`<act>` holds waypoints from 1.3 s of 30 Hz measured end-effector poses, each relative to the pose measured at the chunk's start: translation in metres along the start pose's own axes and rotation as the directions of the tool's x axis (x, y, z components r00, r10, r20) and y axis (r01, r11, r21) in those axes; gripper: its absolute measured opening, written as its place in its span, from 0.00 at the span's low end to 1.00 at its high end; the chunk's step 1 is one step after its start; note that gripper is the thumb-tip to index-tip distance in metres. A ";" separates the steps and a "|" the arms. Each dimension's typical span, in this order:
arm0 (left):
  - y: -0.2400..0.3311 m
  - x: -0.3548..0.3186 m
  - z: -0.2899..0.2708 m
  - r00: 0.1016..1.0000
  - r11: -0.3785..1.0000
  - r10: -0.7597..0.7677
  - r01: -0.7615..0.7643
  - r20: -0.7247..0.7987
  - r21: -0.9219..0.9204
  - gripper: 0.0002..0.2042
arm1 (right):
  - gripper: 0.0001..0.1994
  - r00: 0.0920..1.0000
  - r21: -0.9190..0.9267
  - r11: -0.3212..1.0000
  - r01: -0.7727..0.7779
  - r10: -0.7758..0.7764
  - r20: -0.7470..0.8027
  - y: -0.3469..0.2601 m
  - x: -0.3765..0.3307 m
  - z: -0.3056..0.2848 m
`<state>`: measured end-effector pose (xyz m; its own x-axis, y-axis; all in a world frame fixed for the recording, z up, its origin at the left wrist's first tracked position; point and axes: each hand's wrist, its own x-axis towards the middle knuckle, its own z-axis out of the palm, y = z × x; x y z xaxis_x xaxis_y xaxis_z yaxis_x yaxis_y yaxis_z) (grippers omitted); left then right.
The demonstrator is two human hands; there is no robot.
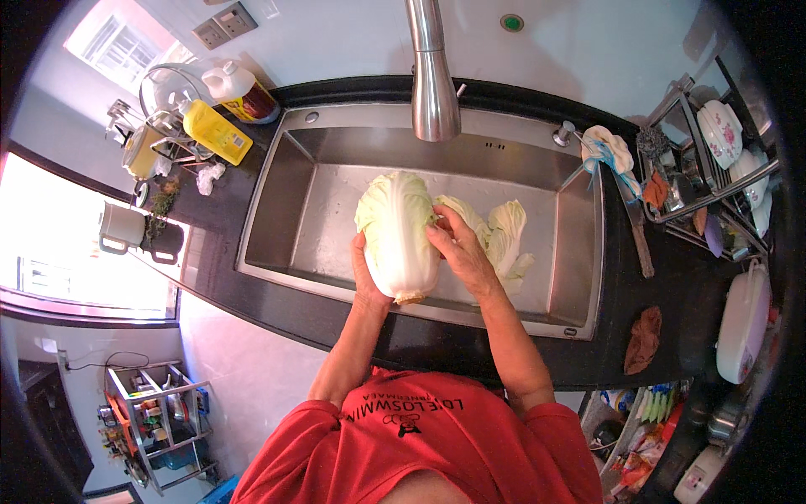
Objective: The person removes a rubber band from a head of cabbage and places it in the sink. They then peel off several outer leaves from the cabbage, discarding them into the sink. The person briefly walks to a nearby counter to pick up a white container before returning to the sink to continue peeling the cabbage. Finally, they pick up a plastic bag containing red tomatoes and place it on a blue stool.
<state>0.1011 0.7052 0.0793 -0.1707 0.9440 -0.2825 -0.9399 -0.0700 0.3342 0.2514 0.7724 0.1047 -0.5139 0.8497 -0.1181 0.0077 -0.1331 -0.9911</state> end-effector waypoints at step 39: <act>0.010 -0.007 0.007 0.975 0.926 0.188 -0.135 -0.121 0.351 0.30 | 0.27 0.953 0.829 0.470 -0.302 0.150 0.262 0.016 -0.007 0.025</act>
<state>0.0949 0.7000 0.0907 -0.3791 0.8677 -0.3215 -0.7439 -0.0791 0.6636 0.2337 0.7522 0.0915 -0.7136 0.6562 -0.2453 -0.5522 -0.7424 -0.3793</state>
